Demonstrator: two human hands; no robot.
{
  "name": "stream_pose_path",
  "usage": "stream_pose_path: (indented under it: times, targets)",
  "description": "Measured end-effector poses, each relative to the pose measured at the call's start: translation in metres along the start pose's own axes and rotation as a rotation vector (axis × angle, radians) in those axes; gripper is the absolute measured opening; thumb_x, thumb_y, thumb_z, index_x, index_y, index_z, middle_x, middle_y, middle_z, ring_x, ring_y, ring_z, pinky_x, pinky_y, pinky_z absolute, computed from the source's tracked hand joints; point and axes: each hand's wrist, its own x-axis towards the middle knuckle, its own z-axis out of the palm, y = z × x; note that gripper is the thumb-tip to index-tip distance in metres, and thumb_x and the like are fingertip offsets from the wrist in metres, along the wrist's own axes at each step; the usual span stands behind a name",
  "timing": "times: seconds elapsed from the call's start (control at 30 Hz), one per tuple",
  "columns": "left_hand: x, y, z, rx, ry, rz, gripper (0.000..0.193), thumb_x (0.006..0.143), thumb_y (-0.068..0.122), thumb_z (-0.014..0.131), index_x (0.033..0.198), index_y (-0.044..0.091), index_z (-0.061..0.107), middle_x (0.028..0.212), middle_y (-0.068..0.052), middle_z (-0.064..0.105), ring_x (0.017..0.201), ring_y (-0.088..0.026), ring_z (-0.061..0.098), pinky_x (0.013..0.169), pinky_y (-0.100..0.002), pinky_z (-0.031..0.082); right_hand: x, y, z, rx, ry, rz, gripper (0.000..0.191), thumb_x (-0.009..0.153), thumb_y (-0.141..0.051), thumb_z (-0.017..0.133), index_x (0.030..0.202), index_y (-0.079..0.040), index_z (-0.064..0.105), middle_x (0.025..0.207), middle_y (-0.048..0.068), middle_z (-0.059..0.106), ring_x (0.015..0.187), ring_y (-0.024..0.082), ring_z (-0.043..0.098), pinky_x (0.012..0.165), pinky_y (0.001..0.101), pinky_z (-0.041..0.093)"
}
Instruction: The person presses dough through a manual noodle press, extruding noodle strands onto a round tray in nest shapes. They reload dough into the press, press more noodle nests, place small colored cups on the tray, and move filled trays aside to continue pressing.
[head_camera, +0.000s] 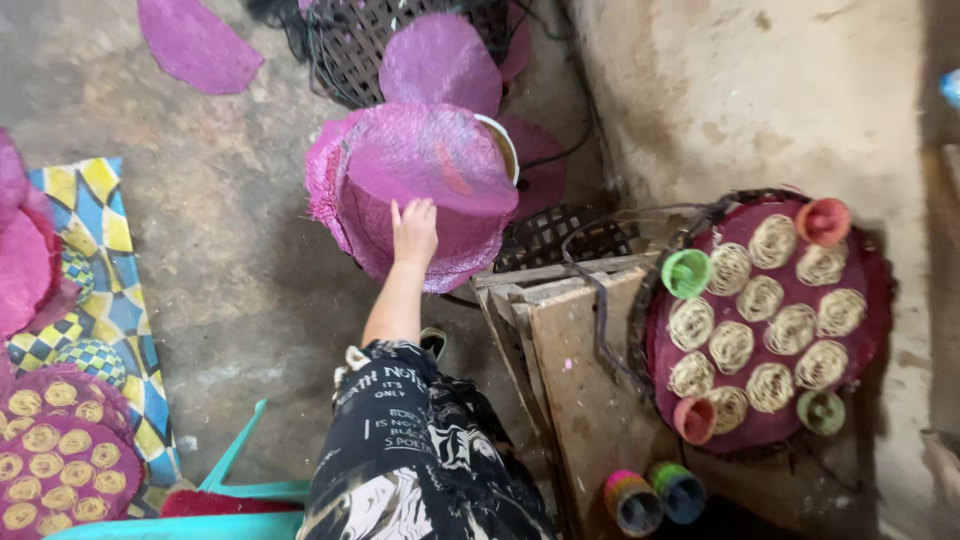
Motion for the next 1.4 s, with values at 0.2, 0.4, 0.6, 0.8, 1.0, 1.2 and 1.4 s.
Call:
stream_pose_path:
  times: [0.2,0.4,0.6,0.8,1.0,1.2,1.4]
  targets:
    - [0.043,0.001,-0.095,-0.213,0.479,0.293,0.023,0.089,0.006,0.066,0.11,0.011,0.075,0.12,-0.003,0.071,0.114,-0.023,0.065,0.102,-0.041,0.05,-0.078,0.005,0.015,0.087,0.025,0.004,0.086,0.083,-0.034,0.08,0.157,-0.005,0.046,0.152,0.021,0.052,0.132,0.035,0.056,0.105,0.0495,0.05]
    - [0.044,0.08,-0.217,-0.199,0.432,0.647,0.035,0.082,0.007,0.066,0.116,0.01,0.074,0.126,-0.003,0.069,0.105,-0.025,0.064,0.086,-0.04,0.052,-0.185,-0.001,0.033,0.249,0.047,0.086,0.088,0.081,-0.034,0.081,0.157,-0.005,0.046,0.152,0.02,0.052,0.134,0.035,0.056,0.107,0.0493,0.05]
    - [-0.062,0.259,-0.289,-0.2,0.47,1.103,0.048,0.086,0.015,0.065,0.133,0.016,0.07,0.132,0.001,0.066,0.112,-0.022,0.061,0.087,-0.039,0.053,-0.309,0.019,0.039,0.583,0.252,0.069,0.091,0.078,-0.033,0.081,0.157,-0.005,0.046,0.153,0.02,0.052,0.136,0.034,0.055,0.109,0.049,0.049]
    - [-0.235,0.393,-0.308,-0.397,0.475,1.532,0.044,0.087,0.022,0.064,0.13,0.013,0.069,0.138,0.002,0.063,0.115,-0.021,0.058,0.093,-0.038,0.052,-0.357,0.022,0.058,1.453,0.422,-0.309,0.09,0.088,-0.006,0.068,0.165,-0.003,0.022,0.165,0.017,0.037,0.147,0.028,0.044,0.114,0.0415,0.043]
    - [-0.356,0.4,-0.27,-0.232,0.185,1.785,0.031,0.09,0.023,0.063,0.117,0.012,0.074,0.136,0.001,0.064,0.11,-0.017,0.059,0.082,-0.035,0.049,-0.358,0.031,0.113,1.849,0.587,-0.061,0.089,0.1,-0.003,0.064,0.172,-0.006,0.012,0.153,0.018,0.05,0.136,0.024,0.053,0.115,0.0362,0.044]
    - [-0.38,0.371,-0.253,-0.208,0.011,1.758,0.04,0.089,0.021,0.063,0.128,0.015,0.071,0.142,-0.001,0.064,0.109,-0.018,0.06,0.087,-0.036,0.049,-0.354,0.032,0.14,1.476,0.589,0.135,0.082,0.085,0.0,0.075,0.159,-0.004,0.039,0.135,0.013,0.056,0.112,0.02,0.058,0.09,0.0312,0.054]
    - [-0.379,0.322,-0.271,-0.453,-0.061,1.485,0.041,0.097,0.028,0.067,0.135,0.014,0.065,0.144,-0.01,0.06,0.13,-0.028,0.059,0.118,-0.057,0.035,-0.357,0.034,0.12,1.132,0.526,0.225,0.075,0.084,-0.003,0.079,0.154,-0.007,0.052,0.108,0.018,0.067,0.084,0.025,0.064,0.076,0.0352,0.054]
